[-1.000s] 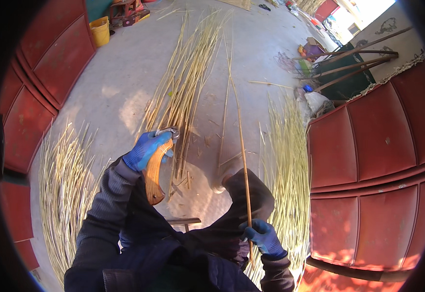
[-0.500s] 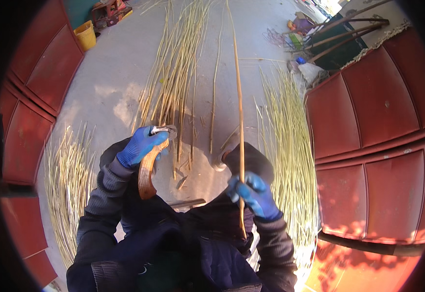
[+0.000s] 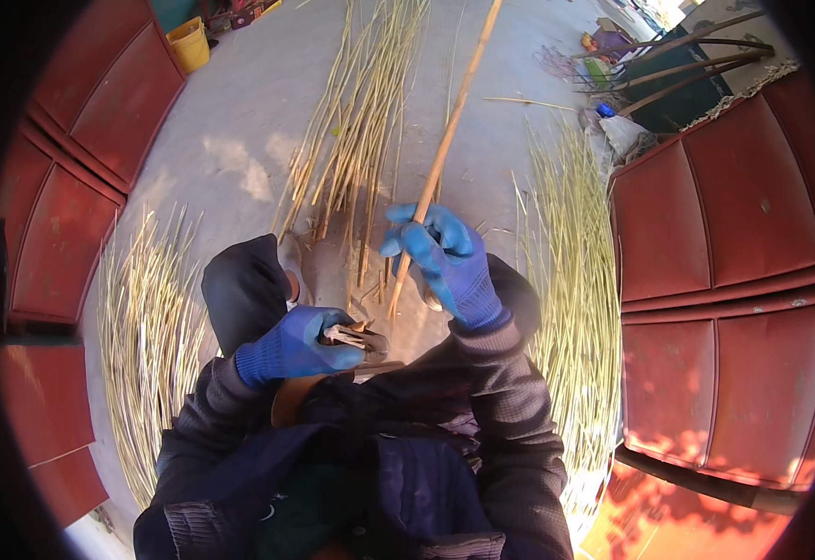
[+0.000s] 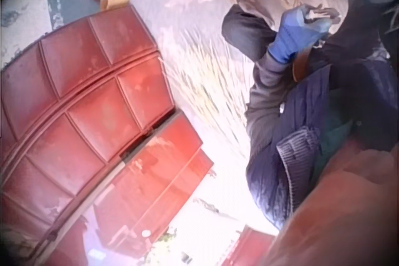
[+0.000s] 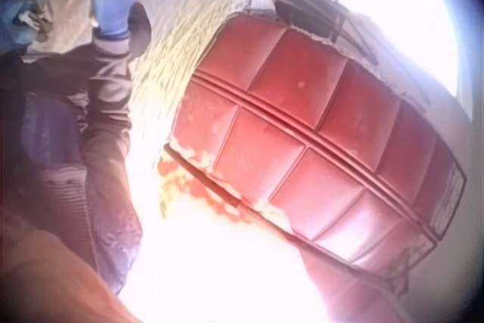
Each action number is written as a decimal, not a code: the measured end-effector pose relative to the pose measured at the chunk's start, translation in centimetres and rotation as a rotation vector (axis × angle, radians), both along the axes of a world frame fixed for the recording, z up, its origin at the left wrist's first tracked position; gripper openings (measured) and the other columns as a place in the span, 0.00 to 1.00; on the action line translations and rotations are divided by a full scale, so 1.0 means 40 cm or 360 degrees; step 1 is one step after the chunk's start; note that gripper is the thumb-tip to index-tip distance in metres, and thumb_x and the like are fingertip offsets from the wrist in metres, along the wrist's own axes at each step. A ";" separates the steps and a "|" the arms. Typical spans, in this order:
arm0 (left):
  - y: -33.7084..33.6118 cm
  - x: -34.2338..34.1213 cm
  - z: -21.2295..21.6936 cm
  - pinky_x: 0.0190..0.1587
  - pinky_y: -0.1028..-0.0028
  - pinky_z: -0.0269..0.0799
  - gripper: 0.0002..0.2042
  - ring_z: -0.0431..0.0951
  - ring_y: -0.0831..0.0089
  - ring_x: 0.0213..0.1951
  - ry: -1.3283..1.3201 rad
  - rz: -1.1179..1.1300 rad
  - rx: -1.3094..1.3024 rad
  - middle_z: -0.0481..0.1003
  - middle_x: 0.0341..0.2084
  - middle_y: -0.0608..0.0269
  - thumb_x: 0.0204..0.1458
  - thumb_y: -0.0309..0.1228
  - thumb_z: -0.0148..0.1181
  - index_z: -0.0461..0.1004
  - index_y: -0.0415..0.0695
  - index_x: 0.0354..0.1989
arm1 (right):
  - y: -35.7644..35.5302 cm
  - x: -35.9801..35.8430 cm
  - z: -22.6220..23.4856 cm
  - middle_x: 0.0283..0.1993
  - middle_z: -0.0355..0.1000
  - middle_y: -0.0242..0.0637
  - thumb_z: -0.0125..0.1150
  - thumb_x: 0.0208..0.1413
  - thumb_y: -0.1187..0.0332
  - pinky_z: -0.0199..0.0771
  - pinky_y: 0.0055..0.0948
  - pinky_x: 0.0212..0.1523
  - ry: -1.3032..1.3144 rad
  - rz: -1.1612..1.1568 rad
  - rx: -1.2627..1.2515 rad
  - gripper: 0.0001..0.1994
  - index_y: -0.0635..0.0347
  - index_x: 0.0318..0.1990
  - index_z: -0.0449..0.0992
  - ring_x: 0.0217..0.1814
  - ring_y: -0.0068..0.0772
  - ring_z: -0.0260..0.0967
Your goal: The person sits on the floor and uses a curved knife to peel thin strips from bamboo rods. The peeled strips are placed in a pile on the floor, and the person continues the process with multiple rods.
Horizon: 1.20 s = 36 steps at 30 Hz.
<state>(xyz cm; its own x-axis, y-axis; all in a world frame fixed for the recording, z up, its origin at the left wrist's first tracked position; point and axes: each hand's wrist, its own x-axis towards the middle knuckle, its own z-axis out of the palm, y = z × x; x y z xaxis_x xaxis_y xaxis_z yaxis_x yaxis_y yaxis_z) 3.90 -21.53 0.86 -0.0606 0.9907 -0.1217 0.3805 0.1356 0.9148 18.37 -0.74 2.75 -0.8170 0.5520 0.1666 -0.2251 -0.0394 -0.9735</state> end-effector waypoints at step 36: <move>-0.063 -0.021 -0.040 0.35 0.68 0.78 0.21 0.86 0.60 0.33 0.0271 -0.0061 -0.0144 0.81 0.27 0.50 0.49 0.45 0.73 0.81 0.38 0.41 | -0.075 -0.056 0.018 0.56 0.76 0.47 0.49 0.74 0.58 0.69 0.41 0.66 -0.0037 0.0000 -0.0515 0.24 0.68 0.68 0.65 0.61 0.39 0.74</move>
